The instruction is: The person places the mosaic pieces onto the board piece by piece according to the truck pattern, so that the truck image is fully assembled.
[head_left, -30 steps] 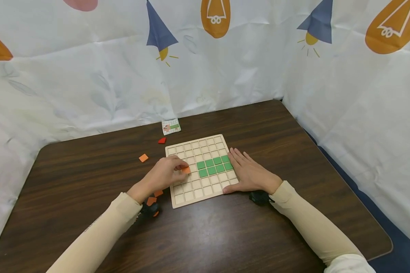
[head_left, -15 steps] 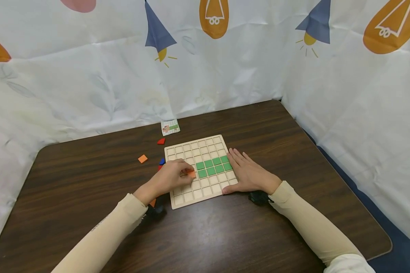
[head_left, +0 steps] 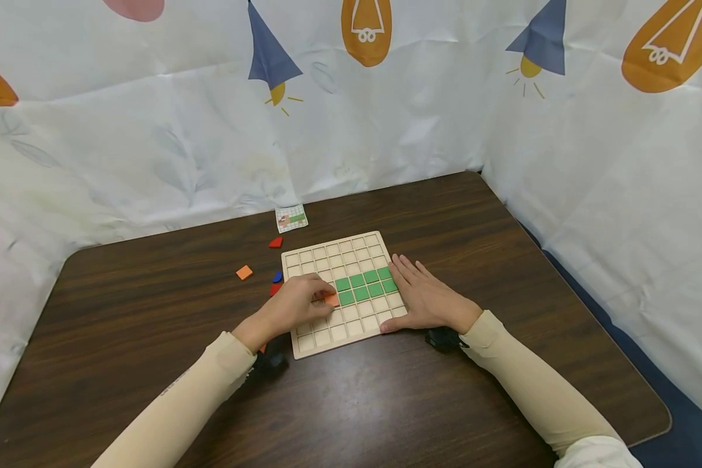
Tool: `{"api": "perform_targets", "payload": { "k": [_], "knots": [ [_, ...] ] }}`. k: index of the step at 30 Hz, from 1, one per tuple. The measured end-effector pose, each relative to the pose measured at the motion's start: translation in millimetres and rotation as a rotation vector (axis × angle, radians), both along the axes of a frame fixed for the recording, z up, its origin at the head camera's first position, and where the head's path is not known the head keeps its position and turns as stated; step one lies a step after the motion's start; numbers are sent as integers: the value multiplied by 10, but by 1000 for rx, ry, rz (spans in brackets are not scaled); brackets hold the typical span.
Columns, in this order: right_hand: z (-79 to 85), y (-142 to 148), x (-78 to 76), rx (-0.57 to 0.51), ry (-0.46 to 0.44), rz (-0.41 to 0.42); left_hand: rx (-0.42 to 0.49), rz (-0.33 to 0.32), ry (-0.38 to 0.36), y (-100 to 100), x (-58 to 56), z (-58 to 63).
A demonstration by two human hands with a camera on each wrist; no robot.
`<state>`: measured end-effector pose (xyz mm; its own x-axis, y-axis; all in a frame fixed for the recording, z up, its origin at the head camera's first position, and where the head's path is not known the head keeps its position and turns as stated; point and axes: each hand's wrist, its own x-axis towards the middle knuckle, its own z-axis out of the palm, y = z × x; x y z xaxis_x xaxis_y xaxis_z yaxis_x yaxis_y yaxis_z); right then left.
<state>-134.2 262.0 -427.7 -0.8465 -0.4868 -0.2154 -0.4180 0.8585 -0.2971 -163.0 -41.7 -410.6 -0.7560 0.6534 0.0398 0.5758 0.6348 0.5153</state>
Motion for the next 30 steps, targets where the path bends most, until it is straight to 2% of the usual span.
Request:
{"api": "perform_targets", "payload": {
  "k": [20,25,30],
  "knots": [
    [7,-12,2,3,-3,-1,11,-35,0,-23,-6,-15],
    [9,-16,6,0,-1,3,6,-42,9,-65,1,16],
    [-5,-10,7,3,1,3,0,-2,9,-151,1,103]
  ]
}}
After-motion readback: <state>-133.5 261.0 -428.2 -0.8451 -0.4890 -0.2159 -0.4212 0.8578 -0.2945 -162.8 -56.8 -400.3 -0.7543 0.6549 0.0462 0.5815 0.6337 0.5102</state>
